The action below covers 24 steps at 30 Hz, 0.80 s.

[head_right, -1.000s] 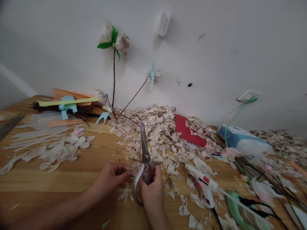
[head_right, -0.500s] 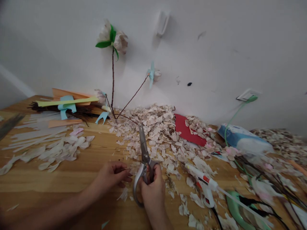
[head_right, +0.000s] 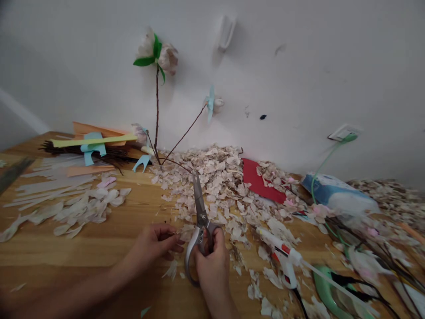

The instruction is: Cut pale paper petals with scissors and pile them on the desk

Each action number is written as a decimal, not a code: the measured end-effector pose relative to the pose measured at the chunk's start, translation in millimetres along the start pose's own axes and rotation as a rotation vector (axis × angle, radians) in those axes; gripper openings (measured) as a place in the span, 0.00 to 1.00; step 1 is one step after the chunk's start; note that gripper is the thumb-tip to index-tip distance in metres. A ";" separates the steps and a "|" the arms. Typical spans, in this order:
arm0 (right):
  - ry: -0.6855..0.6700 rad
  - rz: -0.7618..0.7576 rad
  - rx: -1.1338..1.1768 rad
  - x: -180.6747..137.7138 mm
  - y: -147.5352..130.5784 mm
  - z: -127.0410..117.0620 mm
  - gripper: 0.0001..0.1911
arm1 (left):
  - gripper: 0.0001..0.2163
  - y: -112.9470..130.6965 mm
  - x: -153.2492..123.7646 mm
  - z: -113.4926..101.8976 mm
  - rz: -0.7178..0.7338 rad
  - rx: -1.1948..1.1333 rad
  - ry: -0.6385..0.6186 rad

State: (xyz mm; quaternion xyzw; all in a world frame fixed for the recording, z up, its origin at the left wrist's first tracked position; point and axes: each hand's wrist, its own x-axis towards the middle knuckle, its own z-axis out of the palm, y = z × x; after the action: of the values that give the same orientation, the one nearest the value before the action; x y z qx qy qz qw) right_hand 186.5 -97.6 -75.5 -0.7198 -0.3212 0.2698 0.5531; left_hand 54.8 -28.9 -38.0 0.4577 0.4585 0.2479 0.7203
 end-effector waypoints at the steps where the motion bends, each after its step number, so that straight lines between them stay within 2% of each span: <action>1: 0.003 0.001 0.000 0.6 0.2 -0.5 0.16 | 0.04 0.3 0.2 -0.2 0.000 0.000 0.000; 7: 0.027 0.018 -0.007 2.9 -3.5 -5.1 0.17 | 0.05 3.2 0.9 -0.9 -0.016 0.005 -0.001; 12: -0.033 0.031 0.031 -0.6 -11.6 -3.6 0.17 | 0.05 2.6 0.5 -1.6 -0.007 0.018 0.002; 24: -0.089 0.050 0.011 -4.2 -4.4 0.6 0.17 | 0.06 -5.8 3.9 -3.7 0.135 0.103 0.030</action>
State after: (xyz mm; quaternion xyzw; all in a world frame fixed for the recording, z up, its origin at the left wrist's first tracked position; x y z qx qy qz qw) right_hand 182.7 -99.6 -71.2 -0.7118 -0.3261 0.3169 0.5353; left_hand 52.9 -27.0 -45.4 0.5203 0.4496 0.2788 0.6703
